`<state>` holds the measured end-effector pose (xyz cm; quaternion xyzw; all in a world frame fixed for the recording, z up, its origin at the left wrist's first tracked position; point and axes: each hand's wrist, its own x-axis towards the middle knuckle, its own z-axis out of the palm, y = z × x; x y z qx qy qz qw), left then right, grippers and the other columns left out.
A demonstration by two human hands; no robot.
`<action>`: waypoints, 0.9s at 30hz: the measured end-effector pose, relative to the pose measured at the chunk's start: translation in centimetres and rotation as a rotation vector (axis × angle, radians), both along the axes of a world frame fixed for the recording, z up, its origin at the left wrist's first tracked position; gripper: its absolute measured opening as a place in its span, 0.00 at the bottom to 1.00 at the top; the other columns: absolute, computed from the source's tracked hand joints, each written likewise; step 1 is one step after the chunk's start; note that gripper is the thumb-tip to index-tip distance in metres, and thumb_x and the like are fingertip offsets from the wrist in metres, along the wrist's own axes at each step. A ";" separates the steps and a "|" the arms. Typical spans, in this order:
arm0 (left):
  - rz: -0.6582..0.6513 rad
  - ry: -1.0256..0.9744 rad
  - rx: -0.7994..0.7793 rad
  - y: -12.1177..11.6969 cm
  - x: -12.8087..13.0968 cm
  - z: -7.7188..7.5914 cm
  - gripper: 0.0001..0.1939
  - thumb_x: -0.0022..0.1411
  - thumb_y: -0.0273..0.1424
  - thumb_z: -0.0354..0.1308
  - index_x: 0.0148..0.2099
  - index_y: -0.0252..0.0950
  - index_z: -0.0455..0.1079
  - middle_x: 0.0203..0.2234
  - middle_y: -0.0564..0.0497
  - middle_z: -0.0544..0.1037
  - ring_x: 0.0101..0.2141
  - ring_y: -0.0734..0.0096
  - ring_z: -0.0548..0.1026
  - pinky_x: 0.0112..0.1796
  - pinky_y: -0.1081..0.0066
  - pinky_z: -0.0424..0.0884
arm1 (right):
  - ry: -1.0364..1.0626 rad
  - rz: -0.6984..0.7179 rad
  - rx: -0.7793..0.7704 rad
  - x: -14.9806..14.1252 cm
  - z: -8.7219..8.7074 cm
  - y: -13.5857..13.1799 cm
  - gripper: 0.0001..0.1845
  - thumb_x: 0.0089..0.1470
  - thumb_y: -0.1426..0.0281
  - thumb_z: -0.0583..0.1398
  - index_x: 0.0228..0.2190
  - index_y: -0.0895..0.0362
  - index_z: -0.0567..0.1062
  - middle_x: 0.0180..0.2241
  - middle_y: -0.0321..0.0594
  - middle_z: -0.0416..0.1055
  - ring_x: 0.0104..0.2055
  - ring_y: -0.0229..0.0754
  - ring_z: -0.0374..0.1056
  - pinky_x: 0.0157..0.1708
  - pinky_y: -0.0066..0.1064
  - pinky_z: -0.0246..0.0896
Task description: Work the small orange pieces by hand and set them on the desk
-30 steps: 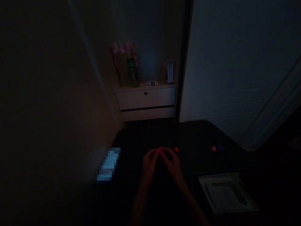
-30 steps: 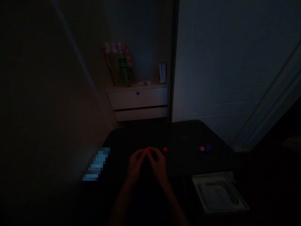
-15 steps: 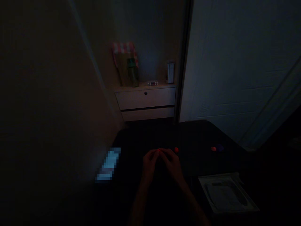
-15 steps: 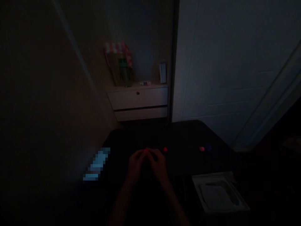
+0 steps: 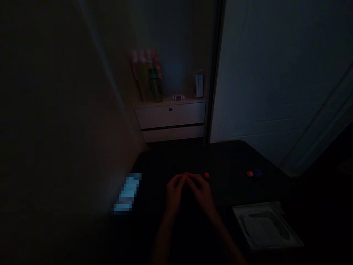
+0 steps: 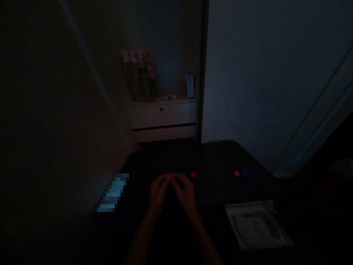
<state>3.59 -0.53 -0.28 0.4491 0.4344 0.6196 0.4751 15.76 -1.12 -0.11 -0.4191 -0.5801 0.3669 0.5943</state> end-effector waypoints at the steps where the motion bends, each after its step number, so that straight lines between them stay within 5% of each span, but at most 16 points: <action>1: 0.004 -0.025 0.000 0.0 0.0 -0.1 0.16 0.60 0.41 0.66 0.43 0.35 0.80 0.39 0.44 0.83 0.41 0.61 0.79 0.42 0.67 0.73 | 0.008 -0.006 -0.004 -0.1 -0.1 0.0 0.18 0.60 0.58 0.63 0.49 0.52 0.80 0.46 0.44 0.79 0.48 0.50 0.75 0.50 0.41 0.69; 8: -0.008 -0.085 -0.008 0.1 0.0 -0.5 0.19 0.61 0.43 0.65 0.48 0.34 0.80 0.45 0.41 0.83 0.46 0.55 0.79 0.46 0.62 0.74 | 0.033 -0.004 -0.021 -0.3 -0.7 0.2 0.18 0.62 0.59 0.62 0.51 0.52 0.78 0.52 0.44 0.77 0.54 0.51 0.73 0.56 0.43 0.65; 27: -0.026 -0.034 0.023 0.1 0.0 -0.9 0.16 0.65 0.44 0.61 0.48 0.38 0.77 0.44 0.44 0.81 0.46 0.59 0.78 0.45 0.66 0.74 | 0.059 -0.006 -0.019 0.0 -0.1 0.0 0.17 0.60 0.58 0.63 0.47 0.52 0.80 0.48 0.45 0.79 0.51 0.52 0.74 0.53 0.43 0.68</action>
